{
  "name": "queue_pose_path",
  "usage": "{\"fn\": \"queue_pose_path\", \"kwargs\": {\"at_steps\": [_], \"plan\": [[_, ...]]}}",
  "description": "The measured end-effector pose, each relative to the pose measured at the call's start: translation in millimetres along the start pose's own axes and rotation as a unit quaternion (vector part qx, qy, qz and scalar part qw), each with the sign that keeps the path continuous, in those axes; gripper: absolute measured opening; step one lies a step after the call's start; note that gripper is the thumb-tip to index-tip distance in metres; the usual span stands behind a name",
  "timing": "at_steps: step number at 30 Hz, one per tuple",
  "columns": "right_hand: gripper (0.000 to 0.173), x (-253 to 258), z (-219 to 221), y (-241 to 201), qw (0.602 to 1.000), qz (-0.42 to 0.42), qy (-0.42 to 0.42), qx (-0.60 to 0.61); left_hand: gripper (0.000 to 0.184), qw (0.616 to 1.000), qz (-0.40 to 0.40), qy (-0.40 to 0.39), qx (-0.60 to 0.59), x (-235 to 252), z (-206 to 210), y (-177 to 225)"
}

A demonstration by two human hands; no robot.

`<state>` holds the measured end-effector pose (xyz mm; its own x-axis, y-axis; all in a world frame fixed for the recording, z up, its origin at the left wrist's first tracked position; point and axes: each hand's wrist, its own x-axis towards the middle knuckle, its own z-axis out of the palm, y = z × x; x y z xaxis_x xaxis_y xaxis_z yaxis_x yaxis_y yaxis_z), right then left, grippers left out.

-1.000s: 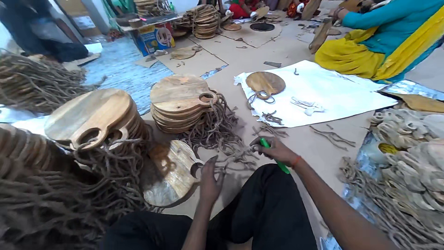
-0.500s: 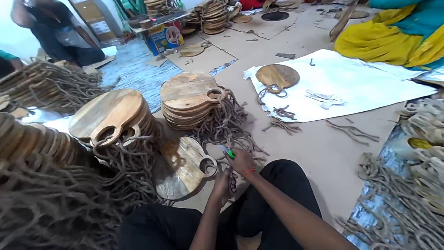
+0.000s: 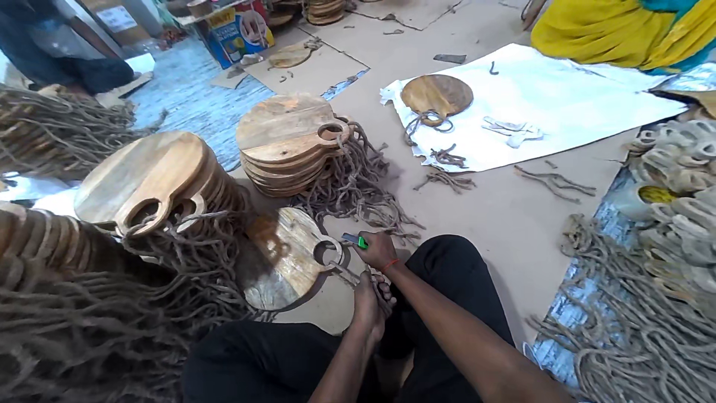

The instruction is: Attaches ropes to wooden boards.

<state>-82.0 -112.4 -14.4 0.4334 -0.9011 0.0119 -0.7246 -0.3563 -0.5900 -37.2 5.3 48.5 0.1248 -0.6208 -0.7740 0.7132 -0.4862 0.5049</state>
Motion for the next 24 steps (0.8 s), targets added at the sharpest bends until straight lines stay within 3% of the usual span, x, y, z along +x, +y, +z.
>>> {"fn": "queue_pose_path", "kwargs": {"at_steps": [4, 7, 13, 18, 21, 24], "plan": [[0.032, 6.2, -9.3, -2.2, 0.998, 0.041, -0.038, 0.024, 0.057, 0.997, -0.010, -0.040, 0.064, 15.9, -13.6, 6.6], [0.033, -4.4, -8.5, -1.2, 0.998, 0.019, 0.005, 0.061, 0.071, 0.997, -0.040, -0.048, 0.036, 29.0, -20.9, 11.9], [0.037, -10.5, -17.3, -2.2, 0.990, 0.080, 0.040, 0.113, 0.042, 0.999, -0.017, -0.043, 0.005, 18.3, -16.9, 7.4], [0.042, 4.7, -15.0, 4.1, 0.993, 0.077, -0.042, 0.073, 0.047, 0.999, -0.013, -0.035, -0.009, 28.9, -21.7, 14.6], [0.041, 6.4, -16.8, 3.8, 0.993, 0.083, -0.053, 0.069, 0.041, 0.999, -0.017, -0.049, 0.006, 30.7, -18.9, 10.2], [0.037, 1.7, -13.4, 2.3, 0.995, 0.064, -0.070, 0.027, 0.040, 1.000, 0.005, -0.005, -0.011, 21.1, -8.4, -2.2]]}}
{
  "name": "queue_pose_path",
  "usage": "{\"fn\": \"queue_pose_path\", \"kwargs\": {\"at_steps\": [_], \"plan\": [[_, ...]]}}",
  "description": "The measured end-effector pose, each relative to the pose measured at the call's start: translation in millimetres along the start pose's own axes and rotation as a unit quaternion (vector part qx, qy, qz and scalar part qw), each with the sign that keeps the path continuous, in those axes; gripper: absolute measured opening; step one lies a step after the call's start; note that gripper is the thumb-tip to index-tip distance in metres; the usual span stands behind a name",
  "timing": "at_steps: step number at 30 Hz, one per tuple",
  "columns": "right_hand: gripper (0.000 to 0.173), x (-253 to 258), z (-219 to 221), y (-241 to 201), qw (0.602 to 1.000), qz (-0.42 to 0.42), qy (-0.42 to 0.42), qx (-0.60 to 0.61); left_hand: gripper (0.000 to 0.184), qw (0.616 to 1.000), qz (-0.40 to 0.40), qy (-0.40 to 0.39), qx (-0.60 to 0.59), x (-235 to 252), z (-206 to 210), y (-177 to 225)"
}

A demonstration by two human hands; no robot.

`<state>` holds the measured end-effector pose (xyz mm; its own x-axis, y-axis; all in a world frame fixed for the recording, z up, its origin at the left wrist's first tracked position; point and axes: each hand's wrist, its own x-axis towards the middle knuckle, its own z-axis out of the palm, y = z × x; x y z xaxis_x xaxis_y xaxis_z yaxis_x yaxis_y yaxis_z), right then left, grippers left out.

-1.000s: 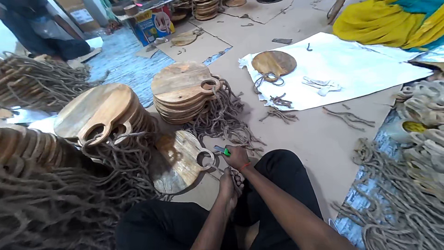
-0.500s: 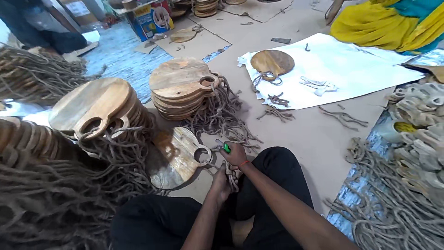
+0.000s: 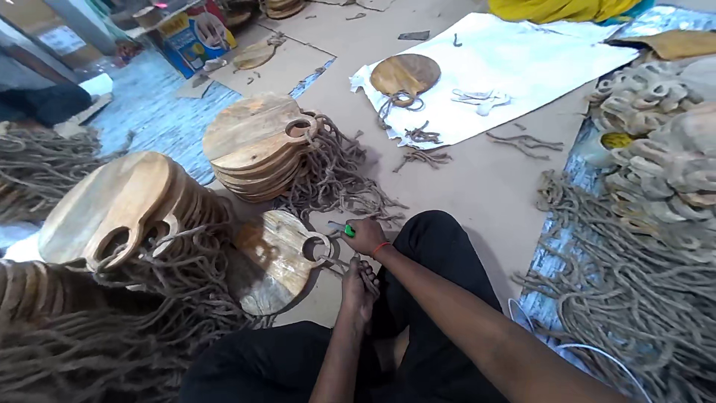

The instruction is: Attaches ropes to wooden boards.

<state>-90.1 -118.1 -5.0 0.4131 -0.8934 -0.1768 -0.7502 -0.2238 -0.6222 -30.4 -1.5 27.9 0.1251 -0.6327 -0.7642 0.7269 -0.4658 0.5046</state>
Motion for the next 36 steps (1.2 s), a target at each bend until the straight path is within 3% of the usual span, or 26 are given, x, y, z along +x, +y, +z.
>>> {"fn": "queue_pose_path", "kwargs": {"at_steps": [5, 11, 15, 18, 21, 23, 24, 26, 29, 36], "plan": [[0.041, -0.1, 5.9, 1.0, 0.997, -0.054, -0.046, -0.018, 0.041, 0.997, 0.008, 0.070, -0.042, -19.2, 18.3, -7.1], [0.040, -0.6, 16.4, 7.4, 0.992, -0.121, -0.006, 0.035, 0.045, 0.994, 0.010, 0.038, -0.104, -32.4, 20.8, -8.3], [0.038, 4.1, 10.7, 1.5, 0.999, -0.039, -0.034, -0.007, 0.047, 1.000, 0.007, 0.003, 0.025, -8.3, -4.9, 0.5], [0.037, 5.3, 1.9, -8.5, 0.999, 0.016, -0.010, 0.028, 0.046, 0.982, 0.065, 0.003, 0.180, 1.2, -21.5, 29.6], [0.041, -4.5, -14.9, -10.8, 0.988, 0.026, 0.075, 0.136, 0.037, 0.968, 0.101, 0.025, 0.229, 5.2, -41.3, 67.5], [0.045, -14.9, -23.9, -15.5, 0.961, 0.079, 0.088, 0.250, 0.032, 0.964, 0.121, 0.033, 0.234, 6.9, -51.1, 89.7], [0.047, -22.4, -26.2, -20.5, 0.940, 0.125, 0.056, 0.312, 0.030, 0.959, 0.145, 0.031, 0.240, 7.7, -54.9, 97.6], [0.048, -44.0, -30.6, -31.2, 0.889, 0.201, -0.088, 0.403, 0.027, 0.934, 0.220, 0.032, 0.280, 10.3, -58.5, 108.1], [0.045, -65.8, -10.7, -33.6, 0.840, 0.248, -0.220, 0.429, 0.028, 0.905, 0.291, 0.060, 0.303, 11.4, -58.7, 112.5], [0.033, -57.7, -5.5, -50.6, 0.854, 0.159, -0.235, 0.436, 0.020, 0.939, 0.233, 0.035, 0.249, -6.4, -55.3, 94.5]]}}
